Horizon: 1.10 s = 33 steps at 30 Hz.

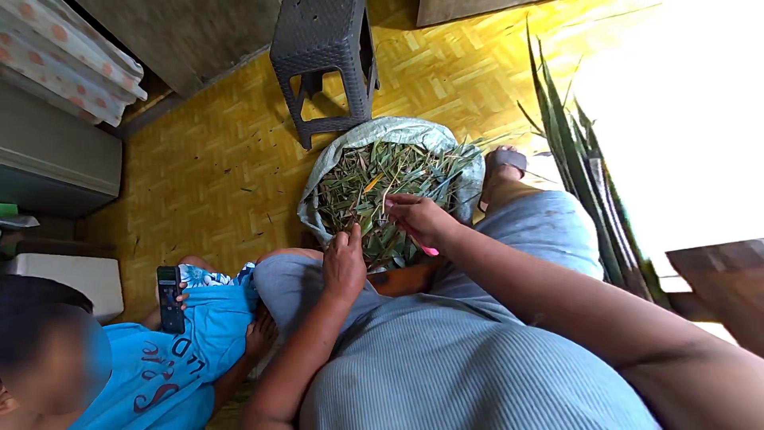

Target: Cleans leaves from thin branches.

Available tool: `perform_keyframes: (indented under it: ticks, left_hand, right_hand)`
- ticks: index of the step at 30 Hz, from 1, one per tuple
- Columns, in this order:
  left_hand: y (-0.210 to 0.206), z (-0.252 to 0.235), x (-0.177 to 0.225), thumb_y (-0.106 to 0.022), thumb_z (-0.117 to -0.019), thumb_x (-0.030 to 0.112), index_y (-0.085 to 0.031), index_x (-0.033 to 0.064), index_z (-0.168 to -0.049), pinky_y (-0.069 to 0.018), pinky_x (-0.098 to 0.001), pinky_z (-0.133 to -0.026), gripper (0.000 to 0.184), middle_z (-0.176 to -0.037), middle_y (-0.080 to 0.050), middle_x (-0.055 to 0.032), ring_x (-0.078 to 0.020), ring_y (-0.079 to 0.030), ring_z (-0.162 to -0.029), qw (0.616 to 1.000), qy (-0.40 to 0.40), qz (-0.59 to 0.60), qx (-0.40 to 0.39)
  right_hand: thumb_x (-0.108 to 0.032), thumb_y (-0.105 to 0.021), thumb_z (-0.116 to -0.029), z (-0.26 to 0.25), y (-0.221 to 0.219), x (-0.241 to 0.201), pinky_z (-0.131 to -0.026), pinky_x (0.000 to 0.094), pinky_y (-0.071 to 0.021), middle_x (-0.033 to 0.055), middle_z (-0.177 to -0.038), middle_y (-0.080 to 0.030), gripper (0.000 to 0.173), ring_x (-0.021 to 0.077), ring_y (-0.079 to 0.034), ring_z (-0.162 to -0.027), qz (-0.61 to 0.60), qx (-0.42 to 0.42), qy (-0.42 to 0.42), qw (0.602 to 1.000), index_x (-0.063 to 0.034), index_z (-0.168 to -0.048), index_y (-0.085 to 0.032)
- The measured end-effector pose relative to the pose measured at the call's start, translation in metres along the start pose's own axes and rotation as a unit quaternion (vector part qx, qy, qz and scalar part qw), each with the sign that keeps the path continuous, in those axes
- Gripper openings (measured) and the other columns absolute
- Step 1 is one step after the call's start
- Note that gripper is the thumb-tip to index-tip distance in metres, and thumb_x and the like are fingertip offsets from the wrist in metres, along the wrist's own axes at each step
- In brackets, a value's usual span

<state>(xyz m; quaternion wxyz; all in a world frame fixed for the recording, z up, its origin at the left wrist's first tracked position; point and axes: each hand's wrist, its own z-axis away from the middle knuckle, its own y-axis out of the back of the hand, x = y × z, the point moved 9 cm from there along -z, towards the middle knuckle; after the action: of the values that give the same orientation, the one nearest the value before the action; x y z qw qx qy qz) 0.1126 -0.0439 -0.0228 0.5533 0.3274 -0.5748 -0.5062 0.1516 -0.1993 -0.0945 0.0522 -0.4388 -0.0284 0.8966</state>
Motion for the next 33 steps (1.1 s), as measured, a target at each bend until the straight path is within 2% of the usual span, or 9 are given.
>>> perform_keyframes:
  ticks: [4, 7, 10, 13, 17, 22, 27, 30, 33]
  left_hand:
    - [0.004, 0.008, -0.005, -0.054, -0.1034, 0.007, -0.061, 0.0027, -0.142, -0.0574, -0.048, -0.087, 0.04, -0.107, -0.067, -0.0239, -0.0375, -0.069, -0.096, 1.0, -0.015, 0.005, 0.02]
    - [0.006, 0.01, -0.014, -0.051, -0.1057, 0.008, -0.06, 0.0035, -0.144, -0.057, -0.0481, -0.089, 0.039, -0.112, -0.067, -0.0245, -0.0373, -0.069, -0.099, 0.999, 0.016, 0.042, -0.009]
    - [0.008, 0.011, -0.025, -0.047, -0.1083, 0.011, -0.059, 0.0047, -0.144, -0.0562, -0.0487, -0.092, 0.039, -0.117, -0.067, -0.0243, -0.0368, -0.069, -0.104, 0.996, 0.052, 0.069, -0.036]
    - [0.007, 0.009, -0.034, -0.045, -0.1094, 0.013, -0.057, 0.0031, -0.145, -0.0541, -0.0503, -0.097, 0.039, -0.122, -0.066, -0.0255, -0.0375, -0.067, -0.109, 0.988, 0.082, 0.115, -0.058]
    - [-0.002, 0.0, -0.037, -0.043, -0.1106, 0.013, -0.055, -0.0013, -0.145, -0.0495, -0.0493, -0.106, 0.039, -0.133, -0.063, -0.0264, -0.0358, -0.064, -0.12, 0.967, 0.117, 0.211, -0.08]
    - [-0.012, -0.008, -0.027, -0.042, -0.112, 0.016, -0.051, -0.003, -0.147, -0.0522, -0.0465, -0.097, 0.041, -0.112, -0.069, -0.0232, -0.0312, -0.068, -0.102, 0.947, 0.15, 0.261, -0.116]
    - [-0.012, -0.007, -0.022, -0.043, -0.1116, 0.015, -0.052, -0.0036, -0.146, -0.0526, -0.045, -0.095, 0.04, -0.107, -0.069, -0.0213, -0.029, -0.067, -0.099, 0.941, 0.151, 0.276, -0.124]
    - [-0.015, -0.005, -0.024, -0.045, -0.111, 0.015, -0.053, -0.0046, -0.144, -0.0534, -0.0437, -0.094, 0.039, -0.108, -0.07, -0.0216, -0.0278, -0.068, -0.099, 0.934, 0.15, 0.297, -0.128]
    - [-0.019, -0.003, -0.024, -0.044, -0.1113, 0.015, -0.052, -0.0034, -0.146, -0.0538, -0.0389, -0.088, 0.04, -0.103, -0.069, -0.0181, -0.0229, -0.066, -0.09, 0.93, 0.152, 0.303, -0.14]
  right_hand:
    - [-0.014, -0.053, -0.1072, -0.011, 0.018, -0.008, -0.059, 0.0225, -0.0433, 0.004, -0.1, -0.061, 0.037, 0.0059, -0.051, -0.066, -0.019, 0.028, 0.0, 0.999, -0.0076, -0.143, -0.052]
    - [-0.015, -0.053, -0.1073, -0.022, 0.038, -0.017, -0.061, 0.0221, -0.0446, 0.0033, -0.107, -0.06, 0.035, 0.0055, -0.052, -0.07, -0.035, 0.065, 0.014, 0.997, -0.0081, -0.142, -0.052]
    - [-0.018, -0.052, -0.1073, -0.032, 0.067, -0.031, -0.061, 0.023, -0.0441, 0.0032, -0.106, -0.059, 0.033, 0.0058, -0.051, -0.071, -0.038, 0.124, 0.047, 0.99, -0.0083, -0.139, -0.053]
    - [-0.018, -0.052, -0.1078, -0.034, 0.079, -0.041, -0.063, 0.0229, -0.0458, 0.003, -0.105, -0.059, 0.031, 0.0057, -0.053, -0.072, -0.03, 0.137, 0.065, 0.988, -0.0077, -0.137, -0.053]
    - [-0.017, -0.053, -0.1077, -0.011, 0.032, -0.038, -0.068, 0.0307, -0.0491, 0.0098, -0.105, -0.062, 0.036, 0.0119, -0.056, -0.076, 0.053, 0.049, 0.077, 0.994, -0.0048, -0.141, -0.052]
    - [-0.015, -0.055, -0.1072, 0.02, -0.03, -0.01, -0.08, 0.0377, -0.0523, 0.016, -0.109, -0.066, 0.038, 0.019, -0.062, -0.087, 0.107, -0.071, 0.06, 0.99, -0.0042, -0.143, -0.052]
    - [-0.015, -0.054, -0.1078, 0.016, -0.027, -0.007, -0.069, 0.0302, -0.049, 0.0113, -0.103, -0.065, 0.036, 0.0122, -0.057, -0.076, 0.088, -0.057, 0.053, 0.993, -0.006, -0.143, -0.054]
    - [-0.014, -0.055, -0.1072, 0.013, -0.023, -0.003, -0.062, 0.0243, -0.0459, 0.0059, -0.094, -0.063, 0.036, 0.0077, -0.054, -0.067, 0.037, -0.064, 0.033, 0.997, -0.0066, -0.143, -0.054]
    - [-0.014, -0.055, -0.1067, 0.017, -0.026, 0.004, -0.055, 0.0206, -0.0423, 0.0016, -0.085, -0.063, 0.034, 0.0049, -0.05, -0.059, 0.009, -0.068, 0.013, 0.998, -0.0084, -0.14, -0.056]
